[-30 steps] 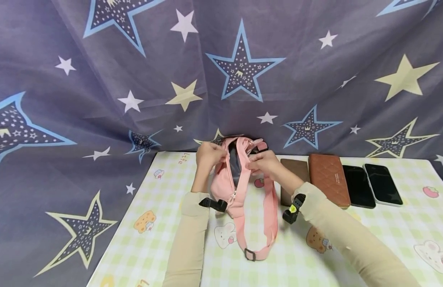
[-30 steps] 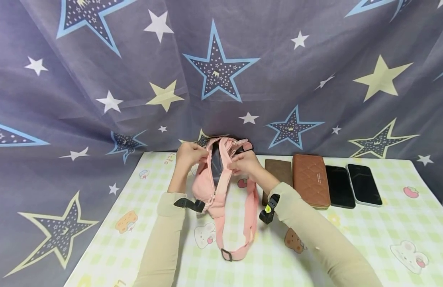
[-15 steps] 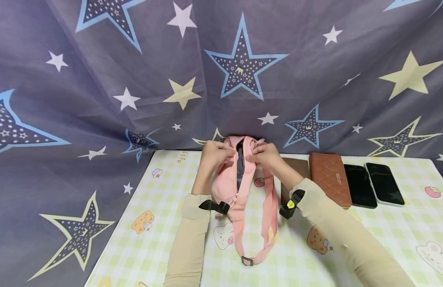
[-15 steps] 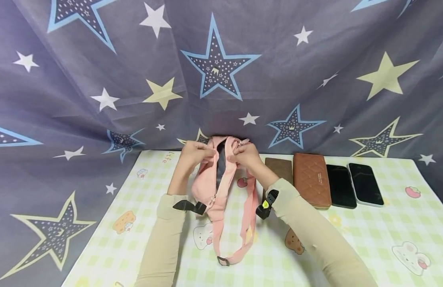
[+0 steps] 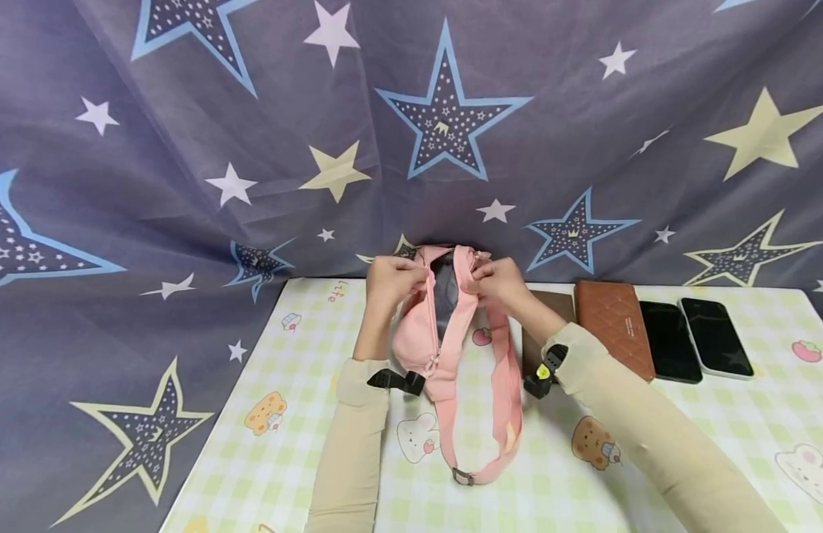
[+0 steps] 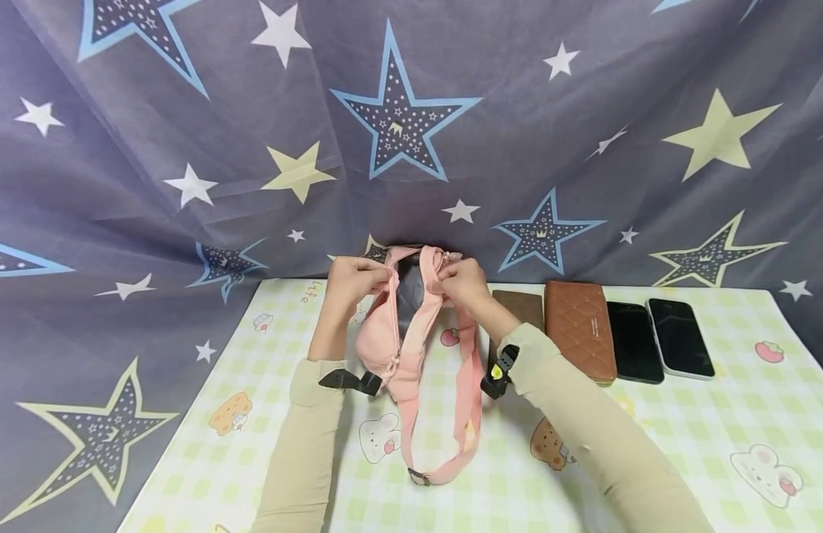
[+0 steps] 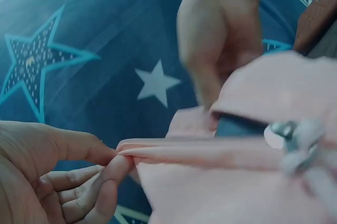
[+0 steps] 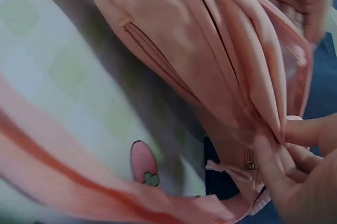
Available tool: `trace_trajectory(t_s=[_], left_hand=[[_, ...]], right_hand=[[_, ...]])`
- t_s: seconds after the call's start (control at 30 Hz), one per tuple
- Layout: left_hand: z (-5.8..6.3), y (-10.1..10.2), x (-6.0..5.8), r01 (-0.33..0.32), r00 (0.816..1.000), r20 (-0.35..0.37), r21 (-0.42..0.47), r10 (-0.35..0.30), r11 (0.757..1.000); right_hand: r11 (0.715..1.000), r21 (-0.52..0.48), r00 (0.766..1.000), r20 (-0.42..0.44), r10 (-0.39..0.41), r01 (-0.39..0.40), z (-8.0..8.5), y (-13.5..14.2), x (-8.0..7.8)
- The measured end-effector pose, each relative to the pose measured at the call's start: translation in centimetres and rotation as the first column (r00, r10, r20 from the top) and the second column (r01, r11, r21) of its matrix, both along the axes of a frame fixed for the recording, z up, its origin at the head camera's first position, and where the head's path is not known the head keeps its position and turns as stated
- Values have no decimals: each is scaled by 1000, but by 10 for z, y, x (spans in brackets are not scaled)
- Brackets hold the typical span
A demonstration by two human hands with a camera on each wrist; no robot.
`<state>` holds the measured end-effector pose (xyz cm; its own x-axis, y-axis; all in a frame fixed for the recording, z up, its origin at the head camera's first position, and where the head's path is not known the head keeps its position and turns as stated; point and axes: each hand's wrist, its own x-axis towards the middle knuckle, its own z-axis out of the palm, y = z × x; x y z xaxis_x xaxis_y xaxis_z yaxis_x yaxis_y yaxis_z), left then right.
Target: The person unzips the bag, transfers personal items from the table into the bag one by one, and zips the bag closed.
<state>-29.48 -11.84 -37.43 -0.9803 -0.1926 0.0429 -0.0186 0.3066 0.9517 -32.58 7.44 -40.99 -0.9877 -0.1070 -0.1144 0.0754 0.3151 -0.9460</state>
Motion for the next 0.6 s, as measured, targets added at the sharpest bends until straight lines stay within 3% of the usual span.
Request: trace_trajectory(t_s=[0.13,0.3,0.6], left_hand=[[-9,-10,-4,31,994,96,113,-42,993],[-14,-20,-10,88,970,211,139,-116,986],[-17,-24,-15,253,897,327,175,-298,952]], right_hand=[[994,-84,982,166,86,-73,-7,16,2],[983,-144,949,277,150,-113,-15,31,1],[965,-105,931,257,259,-240,-13,31,10]])
